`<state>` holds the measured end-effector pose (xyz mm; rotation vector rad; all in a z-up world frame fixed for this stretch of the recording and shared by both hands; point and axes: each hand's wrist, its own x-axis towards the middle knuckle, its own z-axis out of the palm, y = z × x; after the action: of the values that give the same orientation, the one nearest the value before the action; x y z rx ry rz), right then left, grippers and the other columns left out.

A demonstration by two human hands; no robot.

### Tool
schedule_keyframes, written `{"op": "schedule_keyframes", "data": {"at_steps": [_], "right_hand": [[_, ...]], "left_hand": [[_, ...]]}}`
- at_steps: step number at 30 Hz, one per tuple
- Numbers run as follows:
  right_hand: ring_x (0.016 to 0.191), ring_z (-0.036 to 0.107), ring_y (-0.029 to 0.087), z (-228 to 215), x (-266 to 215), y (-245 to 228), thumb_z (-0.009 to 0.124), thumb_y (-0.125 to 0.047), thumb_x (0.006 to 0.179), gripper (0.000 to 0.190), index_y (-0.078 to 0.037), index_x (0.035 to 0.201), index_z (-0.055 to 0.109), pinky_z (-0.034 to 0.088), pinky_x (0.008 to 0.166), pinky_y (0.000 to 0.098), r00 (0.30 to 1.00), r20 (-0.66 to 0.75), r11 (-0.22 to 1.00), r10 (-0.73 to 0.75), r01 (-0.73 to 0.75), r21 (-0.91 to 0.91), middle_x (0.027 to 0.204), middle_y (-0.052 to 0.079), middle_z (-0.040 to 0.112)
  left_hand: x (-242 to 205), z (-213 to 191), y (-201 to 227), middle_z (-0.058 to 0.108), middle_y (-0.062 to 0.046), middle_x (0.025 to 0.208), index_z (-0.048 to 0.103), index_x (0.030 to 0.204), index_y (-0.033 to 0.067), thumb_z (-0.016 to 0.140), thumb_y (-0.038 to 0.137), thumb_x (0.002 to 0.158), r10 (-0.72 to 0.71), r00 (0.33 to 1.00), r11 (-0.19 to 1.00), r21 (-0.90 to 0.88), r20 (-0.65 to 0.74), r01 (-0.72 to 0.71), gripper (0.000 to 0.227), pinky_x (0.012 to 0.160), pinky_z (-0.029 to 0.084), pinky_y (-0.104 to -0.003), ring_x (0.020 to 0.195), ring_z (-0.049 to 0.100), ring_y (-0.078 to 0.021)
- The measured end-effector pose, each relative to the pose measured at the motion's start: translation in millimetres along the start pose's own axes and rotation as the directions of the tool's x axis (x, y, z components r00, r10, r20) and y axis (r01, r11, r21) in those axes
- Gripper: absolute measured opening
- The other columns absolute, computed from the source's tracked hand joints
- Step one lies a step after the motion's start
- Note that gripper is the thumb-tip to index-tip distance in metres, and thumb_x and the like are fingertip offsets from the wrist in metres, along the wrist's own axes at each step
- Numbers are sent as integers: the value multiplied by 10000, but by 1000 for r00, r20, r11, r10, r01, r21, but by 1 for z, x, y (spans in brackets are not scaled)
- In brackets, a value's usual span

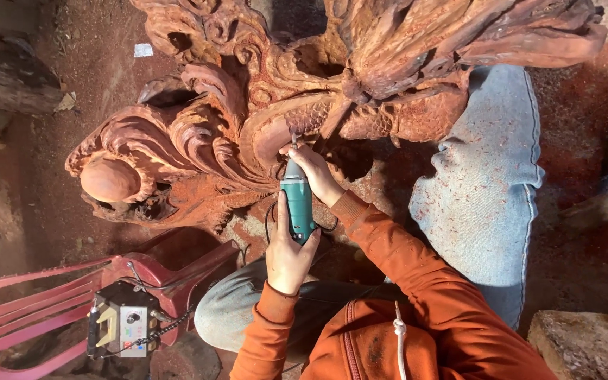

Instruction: Using a handheld rotary tool to carve and refine the intricate details of a large wooden sculpture.

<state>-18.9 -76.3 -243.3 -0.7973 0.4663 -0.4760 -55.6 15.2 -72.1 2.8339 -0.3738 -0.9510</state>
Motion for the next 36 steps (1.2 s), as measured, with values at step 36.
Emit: {"op": "schedule_keyframes", "data": {"at_steps": [36], "right_hand": [[965,558,233,-3,-2,-9,581,-326,1049,353,6,1126,673,445,1007,426,997,73,1000,2,-3,16,957,123,601]], "left_hand": [[1,19,-8,553,-251,1335,64,1617,331,719,364,839,-17,1000,999,-41,-10,16,1018,891,512,-618,1131,623,-517]]}}
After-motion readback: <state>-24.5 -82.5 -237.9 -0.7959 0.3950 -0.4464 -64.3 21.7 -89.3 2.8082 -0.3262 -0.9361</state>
